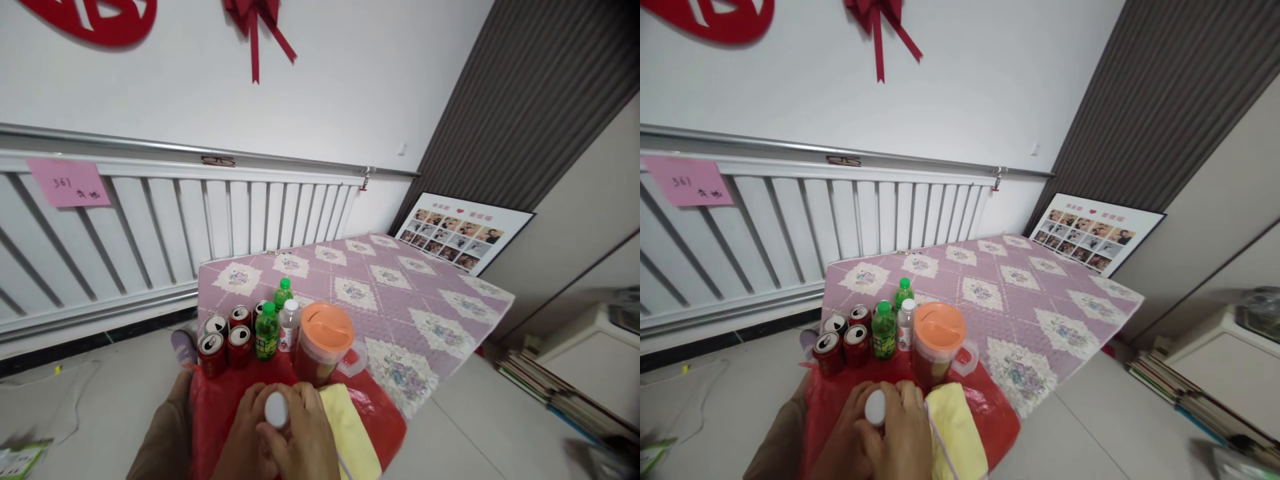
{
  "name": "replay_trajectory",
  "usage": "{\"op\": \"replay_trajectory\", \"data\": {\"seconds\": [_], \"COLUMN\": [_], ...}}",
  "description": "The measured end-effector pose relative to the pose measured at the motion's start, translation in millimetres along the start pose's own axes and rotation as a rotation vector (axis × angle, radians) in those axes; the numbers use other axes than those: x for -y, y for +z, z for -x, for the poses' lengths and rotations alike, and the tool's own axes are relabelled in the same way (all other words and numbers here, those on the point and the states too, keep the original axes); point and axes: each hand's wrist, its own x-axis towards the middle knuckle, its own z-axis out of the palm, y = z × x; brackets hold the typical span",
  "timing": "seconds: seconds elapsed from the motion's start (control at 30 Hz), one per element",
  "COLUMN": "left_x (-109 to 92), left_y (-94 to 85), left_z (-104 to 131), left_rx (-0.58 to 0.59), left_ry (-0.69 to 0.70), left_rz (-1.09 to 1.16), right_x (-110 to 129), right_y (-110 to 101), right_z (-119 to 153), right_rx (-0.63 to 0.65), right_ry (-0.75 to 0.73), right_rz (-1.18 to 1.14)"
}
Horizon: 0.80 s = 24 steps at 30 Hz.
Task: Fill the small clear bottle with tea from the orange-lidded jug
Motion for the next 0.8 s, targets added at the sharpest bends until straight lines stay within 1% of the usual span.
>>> {"op": "replay_trajectory", "data": {"seconds": [0.13,0.27,0.37,0.53,0.63,0.8], "left_x": [-9,-16,-16,-16,-19,-16], "left_y": [-3.3,-2.3,0.5,1.0,-1.2,-2.0], "left_z": [-8,-14,-14,-13,-13,-12], "left_rx": [-0.009,0.045,0.081,0.083,0.103,0.094], "left_ry": [0.059,-0.01,-0.062,-0.11,-0.146,-0.121], "left_rz": [0.056,0.173,0.215,0.26,0.263,0.264], "right_x": [-1,-1,-1,-2,-3,-7], "right_y": [1,-4,-10,-15,-20,-32], "right_z": [-2,-5,-10,-14,-15,-20], "right_rx": [-0.024,-0.003,0.025,0.052,0.095,0.196], "right_ry": [0.017,0.006,-0.001,-0.09,-0.136,-0.244], "right_rz": [-0.007,-0.014,-0.004,-0.011,-0.033,-0.151]}}
